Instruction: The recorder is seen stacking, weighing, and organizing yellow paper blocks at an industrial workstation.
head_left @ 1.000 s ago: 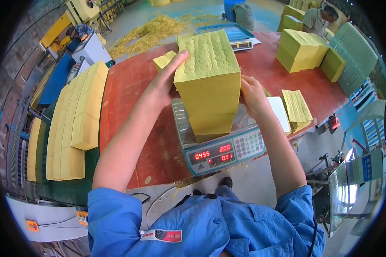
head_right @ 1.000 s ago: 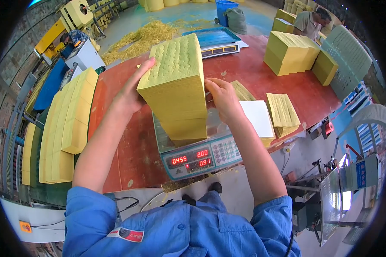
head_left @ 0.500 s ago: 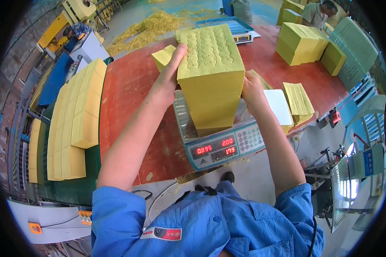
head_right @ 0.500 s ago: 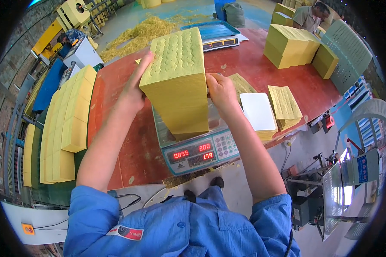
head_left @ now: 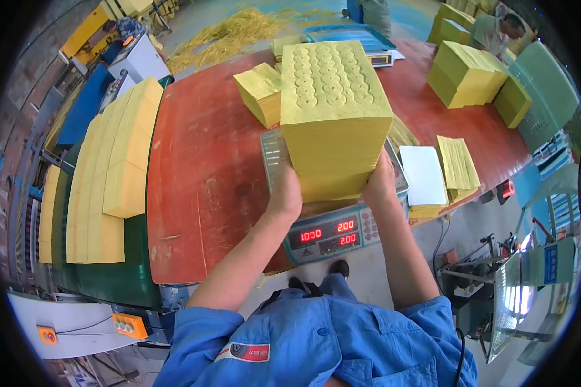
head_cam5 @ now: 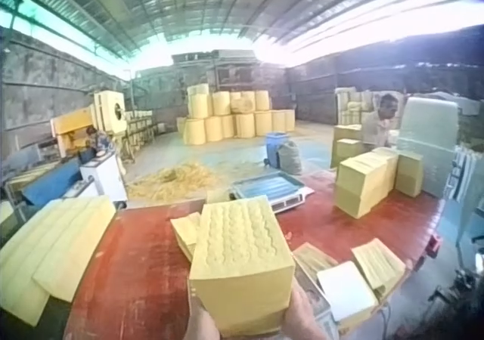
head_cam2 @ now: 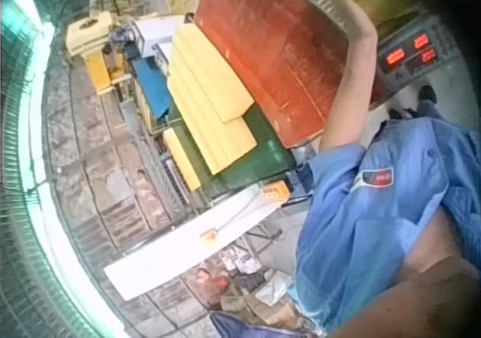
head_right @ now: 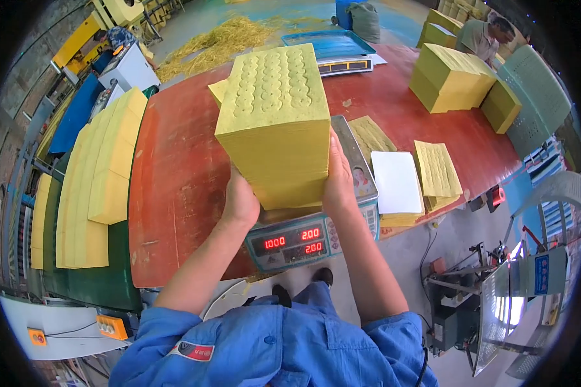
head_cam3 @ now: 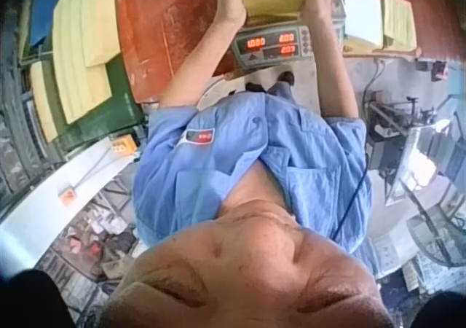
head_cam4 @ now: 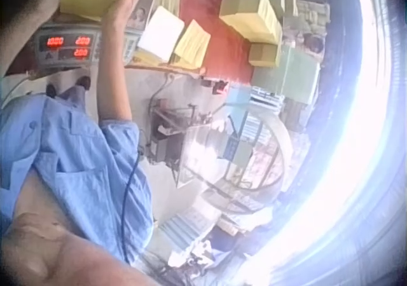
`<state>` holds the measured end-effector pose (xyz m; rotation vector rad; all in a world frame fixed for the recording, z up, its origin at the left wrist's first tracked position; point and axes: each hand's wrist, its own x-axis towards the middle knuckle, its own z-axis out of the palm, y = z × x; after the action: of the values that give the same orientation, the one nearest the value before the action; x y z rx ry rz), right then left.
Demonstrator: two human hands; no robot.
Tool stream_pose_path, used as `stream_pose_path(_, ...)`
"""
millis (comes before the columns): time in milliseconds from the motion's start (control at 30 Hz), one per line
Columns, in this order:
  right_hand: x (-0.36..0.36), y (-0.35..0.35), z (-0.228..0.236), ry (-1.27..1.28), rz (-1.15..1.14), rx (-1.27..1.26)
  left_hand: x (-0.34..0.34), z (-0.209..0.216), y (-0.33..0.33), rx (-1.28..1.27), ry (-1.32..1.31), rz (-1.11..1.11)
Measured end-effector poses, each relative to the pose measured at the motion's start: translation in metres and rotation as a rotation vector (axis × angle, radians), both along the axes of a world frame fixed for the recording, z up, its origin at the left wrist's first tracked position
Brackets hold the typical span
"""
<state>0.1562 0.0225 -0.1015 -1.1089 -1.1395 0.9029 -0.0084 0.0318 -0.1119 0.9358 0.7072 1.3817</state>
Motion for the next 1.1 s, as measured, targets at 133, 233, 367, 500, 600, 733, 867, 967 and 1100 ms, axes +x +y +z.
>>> stream_pose_path(133, 0.012, 0.03, 0.0, 0.395, 0.066, -0.18, 0.02, 0.01, 0.012, 0.06, -0.042, 0.056)
stream_pose_path(233, 0.023, 0.049, -0.01, 0.47, 0.088, -0.193, 0.034, 0.005, 0.021, 0.041, -0.042, 0.158)
stream_pose_path(367, 0.031, 0.06, -0.008, 0.41, 0.116, -0.29, 0.046, 0.006, 0.018, 0.003, -0.093, 0.26)
stream_pose_path(500, 0.037, 0.071, -0.021, 0.377, 0.265, -0.113, 0.042, -0.006, 0.025, 0.075, -0.051, 0.279)
stream_pose_path(600, 0.041, 0.07, -0.018, 0.364, 0.341, -0.082, 0.044, -0.003, 0.019, -0.024, -0.055, 0.29)
stream_pose_path(733, 0.049, 0.05, -0.007, 0.141, 0.364, 0.045, 0.053, 0.015, -0.002, -0.027, -0.055, 0.326)
stream_pose_path(867, 0.051, 0.015, 0.002, 0.246, 0.336, 0.051, 0.053, 0.011, -0.027, 0.079, 0.127, 0.389)
stream_pose_path(967, 0.06, -0.018, -0.007, 0.139, 0.264, 0.066, 0.051, 0.007, -0.059, 0.136, 0.208, 0.476)
stream_pose_path(1100, 0.065, -0.07, -0.013, 0.171, 0.247, 0.03, 0.038, -0.003, -0.117, 0.079, 0.208, 0.503)
